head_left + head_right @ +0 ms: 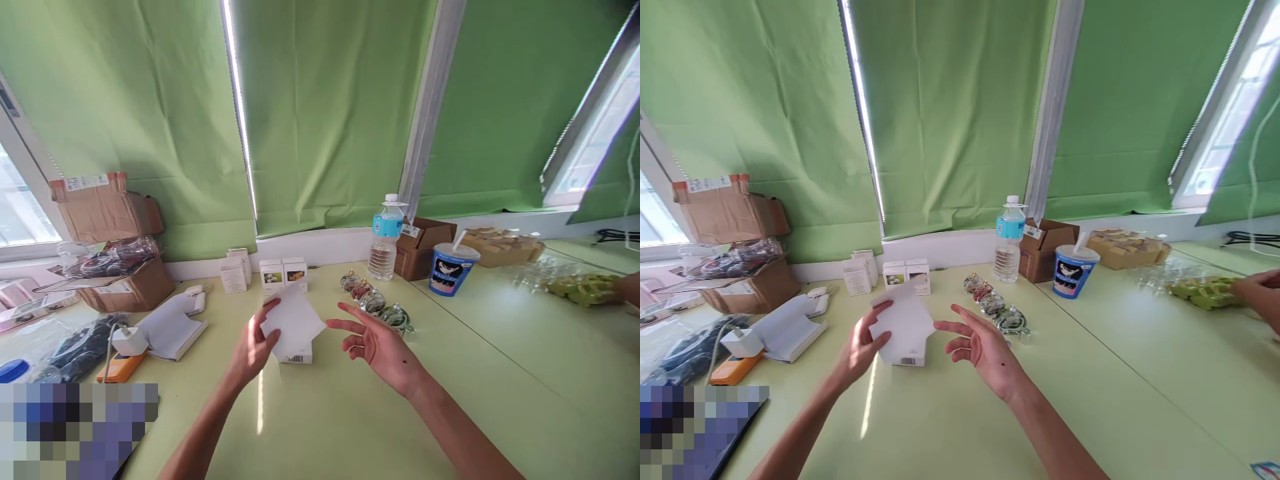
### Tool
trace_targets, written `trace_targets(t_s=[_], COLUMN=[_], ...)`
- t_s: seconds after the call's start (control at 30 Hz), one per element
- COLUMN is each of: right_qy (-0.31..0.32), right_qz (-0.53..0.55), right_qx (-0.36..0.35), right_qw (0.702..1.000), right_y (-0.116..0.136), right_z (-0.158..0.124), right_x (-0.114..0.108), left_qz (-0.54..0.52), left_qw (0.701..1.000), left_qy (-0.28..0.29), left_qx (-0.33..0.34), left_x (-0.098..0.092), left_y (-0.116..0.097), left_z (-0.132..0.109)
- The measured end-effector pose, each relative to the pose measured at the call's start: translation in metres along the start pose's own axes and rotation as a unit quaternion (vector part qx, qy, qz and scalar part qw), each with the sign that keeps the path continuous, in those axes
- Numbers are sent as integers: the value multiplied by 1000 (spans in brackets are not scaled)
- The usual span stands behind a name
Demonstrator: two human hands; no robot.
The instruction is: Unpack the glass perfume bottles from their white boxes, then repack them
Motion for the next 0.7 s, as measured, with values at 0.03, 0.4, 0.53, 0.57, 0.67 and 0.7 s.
trace_targets(t_s=[0.03, 0.4, 0.53, 0.57, 0.67, 0.7], right_qy=[3, 22, 35, 40, 55, 60], right_qz=[-13, -52, -64, -67, -77, -83], right_qx=[2, -10, -12, -12, -10, -10], right_qw=[1000, 998, 997, 997, 995, 995], right_y=[0, 7, 7, 7, 7, 7], right_z=[-1, -6, -7, -8, -10, -11], right_x=[0, 1, 3, 3, 6, 7], left_qz=[-39, -105, -50, -30, 45, 73], left_qw=[999, 917, 900, 898, 897, 899], left_qy=[-15, -204, -243, -253, -266, -268], left_qx=[-26, -325, -358, -359, -351, -340], left_x=[-13, -190, -218, -223, -229, -229], left_y=[10, 138, 155, 158, 162, 161], left_z=[5, -17, -18, -17, -12, -11])
Point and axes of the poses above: each hand's wrist, its own z-axis towards the middle knuckle, its own x-axis out of the palm, y = z × x, the point moved 8 cm from there along z, towards the middle knuckle, and after that the axes turned 7 degrees about -x, right-handed, at the moved point
